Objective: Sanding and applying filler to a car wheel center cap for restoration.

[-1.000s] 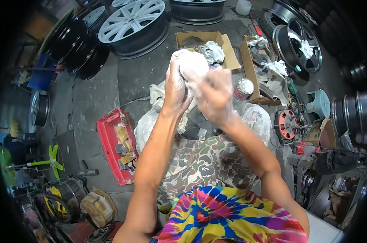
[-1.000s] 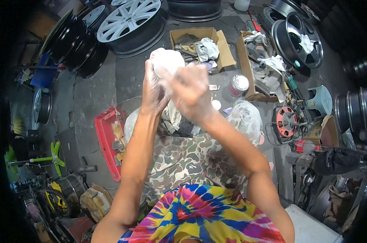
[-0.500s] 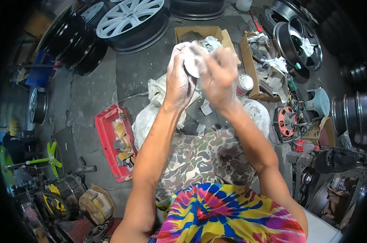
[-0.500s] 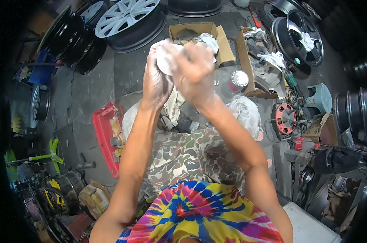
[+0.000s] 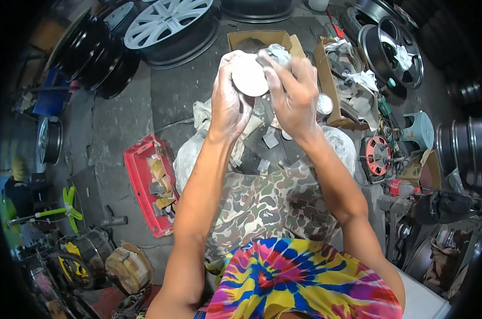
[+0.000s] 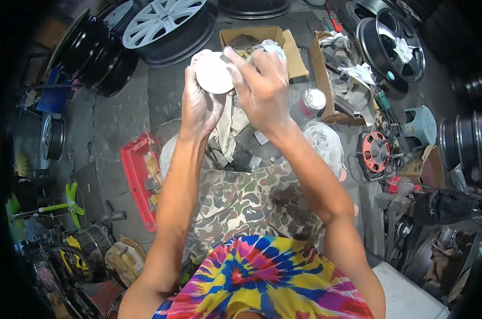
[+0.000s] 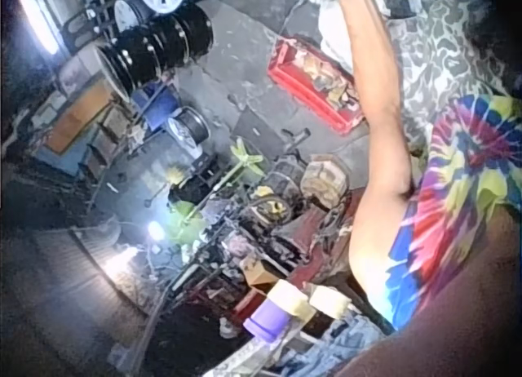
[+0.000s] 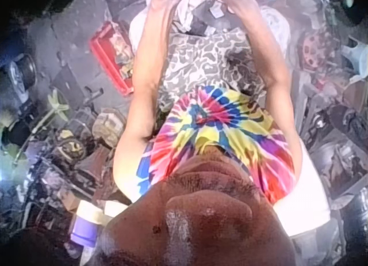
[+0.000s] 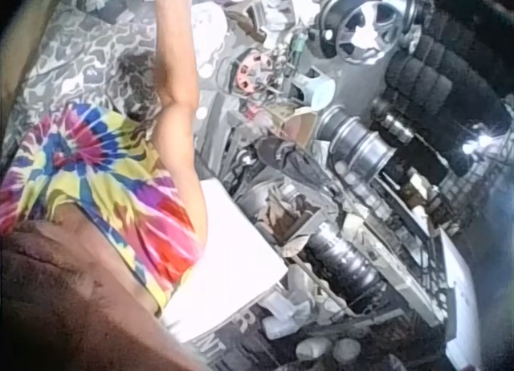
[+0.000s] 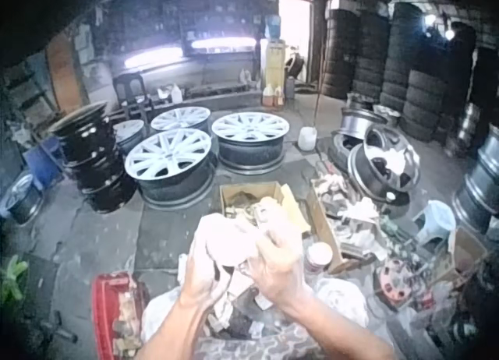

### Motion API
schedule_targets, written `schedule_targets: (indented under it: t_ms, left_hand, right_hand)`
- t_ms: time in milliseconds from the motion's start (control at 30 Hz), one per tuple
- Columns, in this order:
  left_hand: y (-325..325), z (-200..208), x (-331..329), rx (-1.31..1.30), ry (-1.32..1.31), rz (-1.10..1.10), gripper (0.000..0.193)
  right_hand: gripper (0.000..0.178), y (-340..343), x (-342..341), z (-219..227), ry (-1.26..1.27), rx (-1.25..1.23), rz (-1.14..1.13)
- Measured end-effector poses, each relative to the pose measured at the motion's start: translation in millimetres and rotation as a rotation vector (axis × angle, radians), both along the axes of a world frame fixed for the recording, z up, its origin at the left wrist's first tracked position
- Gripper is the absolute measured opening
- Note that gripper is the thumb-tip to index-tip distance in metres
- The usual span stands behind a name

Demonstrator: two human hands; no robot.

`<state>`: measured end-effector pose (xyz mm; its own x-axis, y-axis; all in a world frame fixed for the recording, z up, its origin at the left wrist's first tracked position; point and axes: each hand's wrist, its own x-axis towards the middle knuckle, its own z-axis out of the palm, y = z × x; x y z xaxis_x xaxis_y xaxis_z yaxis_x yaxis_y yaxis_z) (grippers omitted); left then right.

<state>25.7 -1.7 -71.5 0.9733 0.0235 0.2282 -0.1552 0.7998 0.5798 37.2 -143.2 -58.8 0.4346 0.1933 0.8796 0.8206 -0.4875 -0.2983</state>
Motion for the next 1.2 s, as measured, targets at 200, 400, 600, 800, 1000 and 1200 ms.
schedule_targets:
  t_ms: [200, 400, 600, 800, 1000, 1200]
  left_hand:
    - [5.7, 3.0, 2.8, -0.067, -0.006, -0.11, 0.029]
    - [5.8, 3.2, -4.8, -0.017, 0.099, -0.004, 0.031]
    - [-0.5, 8.1, -9.7, -0.075, 0.09, -0.034, 0.031]
    - [7.0, 14.9, -6.8, -0.059, 0.067, -0.097, 0.033]
    - [-1.3, 26.4, -8.2, 0.155, 0.125, 0.044, 0.032]
    - [-17.8, 61.4, -23.6, 0.484, -0.098, 0.2, 0.02]
  right_hand:
    - [0.029, -7.0, -9.5, -0.4, 0.009, 0.019, -0.01]
    - [0.027, 8.3, -37.3, -3.0, -0.036, -0.069, 0.15]
    - [0.031, -1.7, -16.7, 5.6, -0.063, -0.037, 0.017]
    - [0.015, -16.3, 3.5, 6.2, -0.027, 0.01, -0.163]
    - [0.029, -34.0, 6.2, -24.6, 0.58, 0.451, 0.179]
    - [0.029, -37.7, 0.3, -20.3, 0.955, 0.744, 0.537]
